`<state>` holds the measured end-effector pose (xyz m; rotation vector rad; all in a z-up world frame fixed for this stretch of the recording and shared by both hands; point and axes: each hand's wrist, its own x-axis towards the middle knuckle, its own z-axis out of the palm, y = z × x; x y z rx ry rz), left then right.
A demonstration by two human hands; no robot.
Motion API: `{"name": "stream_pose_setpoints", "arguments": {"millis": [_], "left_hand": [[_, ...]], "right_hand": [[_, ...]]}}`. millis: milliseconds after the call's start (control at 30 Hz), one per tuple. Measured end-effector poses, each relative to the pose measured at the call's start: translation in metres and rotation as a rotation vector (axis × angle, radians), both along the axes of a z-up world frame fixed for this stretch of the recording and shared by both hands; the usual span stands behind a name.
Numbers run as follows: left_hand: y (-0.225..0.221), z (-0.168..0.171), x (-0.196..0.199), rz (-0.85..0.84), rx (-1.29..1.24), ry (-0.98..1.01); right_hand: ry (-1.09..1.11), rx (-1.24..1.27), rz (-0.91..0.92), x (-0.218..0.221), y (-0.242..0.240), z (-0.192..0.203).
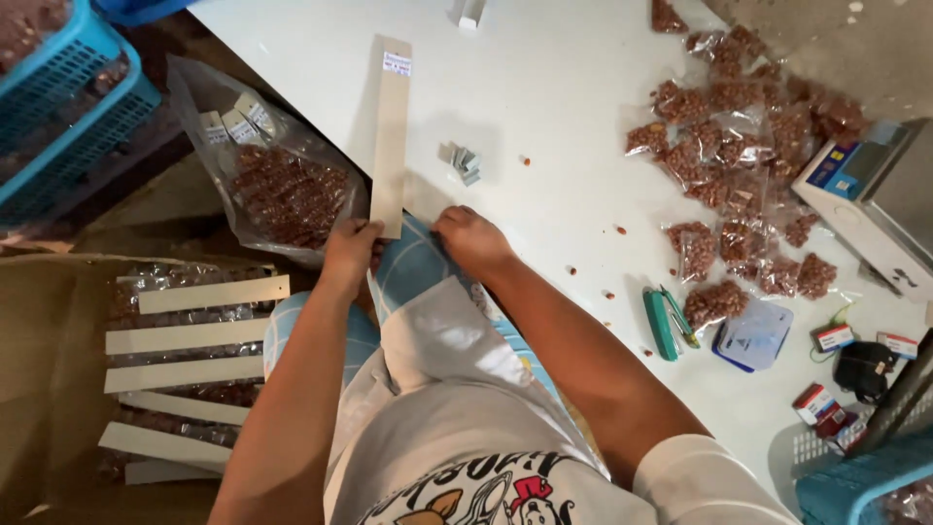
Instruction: Stapling individual small bags of peanuts onto cardboard strips to create retail display hangers.
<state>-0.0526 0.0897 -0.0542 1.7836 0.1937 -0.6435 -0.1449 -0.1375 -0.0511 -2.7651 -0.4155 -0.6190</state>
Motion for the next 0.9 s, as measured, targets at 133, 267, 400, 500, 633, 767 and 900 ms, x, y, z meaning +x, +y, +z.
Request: {"name": "stream_pose_setpoints", "arguments": {"millis": [133, 267, 400, 500, 633, 767, 900], "left_hand": [[0.001, -0.006, -0.004, 0.005, 0.020, 0.006], [0.000, -0.022, -0.004, 0.041, 0.033, -0.008], [-0.002, -0.013, -0.006, 0.029, 0.090, -0.003], [0.001, -0.022, -0.005, 0.022, 0.095, -0.032], [0.000, -0.003, -0.011, 0.006, 0.093, -0.037], [0.001, -0.010, -0.009, 0.021, 0.098, -0.040], [0.001, -0.023, -0.008, 0.025, 0.116, -0.061]], "right_hand": [[0.210, 0.104, -0.100, 0.008, -0.043, 0.013], [0.155, 0.415, -0.490, 0.031, -0.126, -0.027], [0.265, 0.338, -0.489, 0.046, -0.150, -0.014], [0.401, 0.273, -0.442, 0.048, -0.144, -0.001], [0.518, 0.149, -0.372, 0.022, -0.140, 0.017], [0.646, 0.112, -0.239, -0.037, -0.137, 0.031], [0.757, 0.176, -0.268, -0.107, -0.126, 0.057]]}}
